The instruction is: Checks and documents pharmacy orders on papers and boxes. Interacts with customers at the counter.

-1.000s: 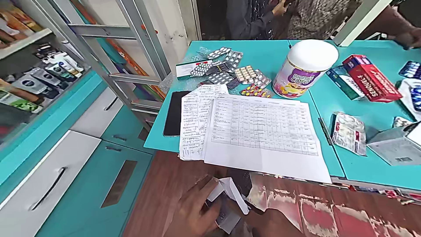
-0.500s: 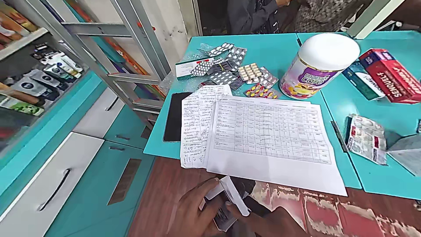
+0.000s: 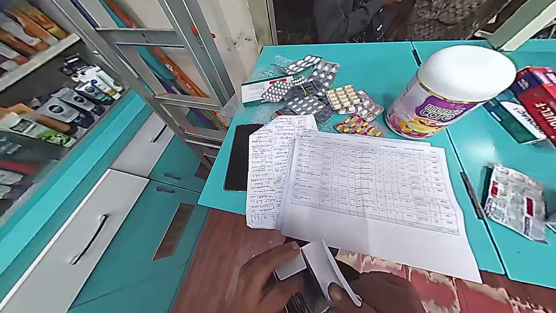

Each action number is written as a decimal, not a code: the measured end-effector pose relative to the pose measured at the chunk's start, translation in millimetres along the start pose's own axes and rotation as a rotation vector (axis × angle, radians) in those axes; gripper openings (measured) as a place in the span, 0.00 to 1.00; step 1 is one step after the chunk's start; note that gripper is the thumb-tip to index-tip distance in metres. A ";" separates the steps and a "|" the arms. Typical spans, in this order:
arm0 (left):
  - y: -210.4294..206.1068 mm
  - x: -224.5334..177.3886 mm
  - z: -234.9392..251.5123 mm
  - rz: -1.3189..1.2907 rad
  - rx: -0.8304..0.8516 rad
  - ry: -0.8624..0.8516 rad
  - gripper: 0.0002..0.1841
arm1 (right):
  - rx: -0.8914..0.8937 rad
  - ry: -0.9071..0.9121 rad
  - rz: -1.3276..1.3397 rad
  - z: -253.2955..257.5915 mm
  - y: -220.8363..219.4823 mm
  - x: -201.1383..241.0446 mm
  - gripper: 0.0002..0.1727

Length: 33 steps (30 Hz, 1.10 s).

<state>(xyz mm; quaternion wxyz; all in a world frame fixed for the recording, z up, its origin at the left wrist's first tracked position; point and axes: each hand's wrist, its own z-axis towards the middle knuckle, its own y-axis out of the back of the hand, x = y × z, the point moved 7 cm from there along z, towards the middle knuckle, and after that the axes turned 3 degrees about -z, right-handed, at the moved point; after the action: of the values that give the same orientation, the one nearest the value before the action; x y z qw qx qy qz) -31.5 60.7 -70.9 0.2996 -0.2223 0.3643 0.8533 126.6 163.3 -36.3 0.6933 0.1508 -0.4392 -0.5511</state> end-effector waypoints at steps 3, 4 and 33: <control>0.7 -0.3 0.9 -0.007 0.006 -0.014 0.19 | -0.076 0.107 -0.063 -1.7 3.6 3.7 0.08; 0.0 0.7 0.7 -0.001 0.006 -0.019 0.20 | -0.093 0.117 -0.092 -2.2 5.4 4.3 0.08; 3.8 -28.2 -1.0 0.148 0.076 -0.171 0.20 | 0.344 -0.127 0.435 3.2 9.1 18.4 0.23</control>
<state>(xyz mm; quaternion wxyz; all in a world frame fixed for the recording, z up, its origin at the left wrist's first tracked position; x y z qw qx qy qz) -13.6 48.0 -52.8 0.2739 -0.1098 0.3849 0.8745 130.0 150.8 -20.0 0.7305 0.1336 -0.5908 -0.3154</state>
